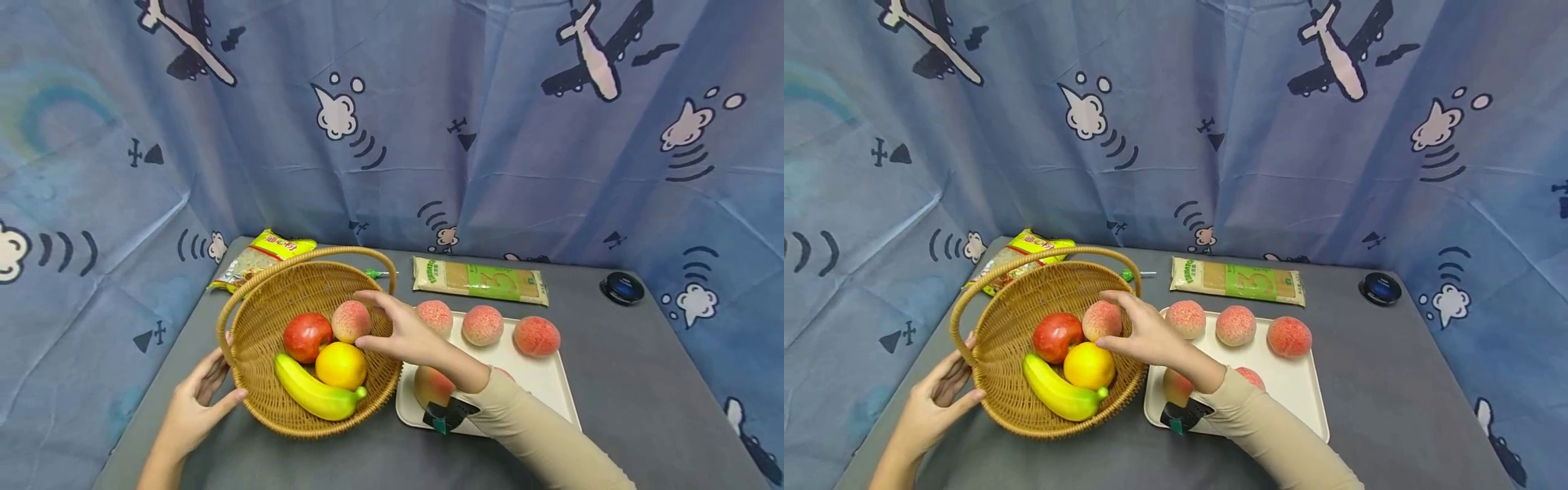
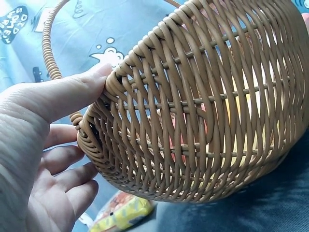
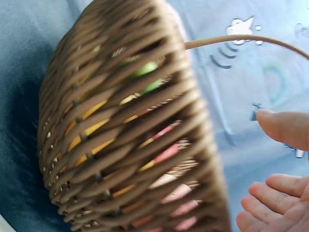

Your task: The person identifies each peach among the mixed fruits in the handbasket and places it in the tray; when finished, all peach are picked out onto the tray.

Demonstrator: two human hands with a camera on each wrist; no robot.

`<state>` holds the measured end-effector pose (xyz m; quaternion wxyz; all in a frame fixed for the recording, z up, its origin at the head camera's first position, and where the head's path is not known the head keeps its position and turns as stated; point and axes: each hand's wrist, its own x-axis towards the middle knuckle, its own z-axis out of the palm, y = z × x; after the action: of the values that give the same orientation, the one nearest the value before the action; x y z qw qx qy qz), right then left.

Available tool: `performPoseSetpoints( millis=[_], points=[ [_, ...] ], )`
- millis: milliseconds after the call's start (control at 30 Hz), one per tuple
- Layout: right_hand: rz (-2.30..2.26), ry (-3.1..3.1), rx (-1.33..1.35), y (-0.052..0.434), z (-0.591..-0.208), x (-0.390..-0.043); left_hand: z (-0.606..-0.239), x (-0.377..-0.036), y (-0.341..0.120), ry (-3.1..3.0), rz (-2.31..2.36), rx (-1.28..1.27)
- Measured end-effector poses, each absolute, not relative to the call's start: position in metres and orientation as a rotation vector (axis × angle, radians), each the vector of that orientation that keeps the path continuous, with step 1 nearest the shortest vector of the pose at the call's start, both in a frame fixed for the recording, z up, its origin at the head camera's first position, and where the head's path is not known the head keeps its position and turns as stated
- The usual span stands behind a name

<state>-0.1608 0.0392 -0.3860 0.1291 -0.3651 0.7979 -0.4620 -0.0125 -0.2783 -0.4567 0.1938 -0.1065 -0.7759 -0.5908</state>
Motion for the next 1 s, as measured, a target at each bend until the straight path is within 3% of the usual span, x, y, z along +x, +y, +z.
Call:
performPoseSetpoints(
  millis=[1000],
  points=[
    [-1.167, 2.305, -0.793, -0.007, -0.402, -0.189, -0.454, -0.012, -0.278, -2.285, -1.575, -0.153]
  ],
)
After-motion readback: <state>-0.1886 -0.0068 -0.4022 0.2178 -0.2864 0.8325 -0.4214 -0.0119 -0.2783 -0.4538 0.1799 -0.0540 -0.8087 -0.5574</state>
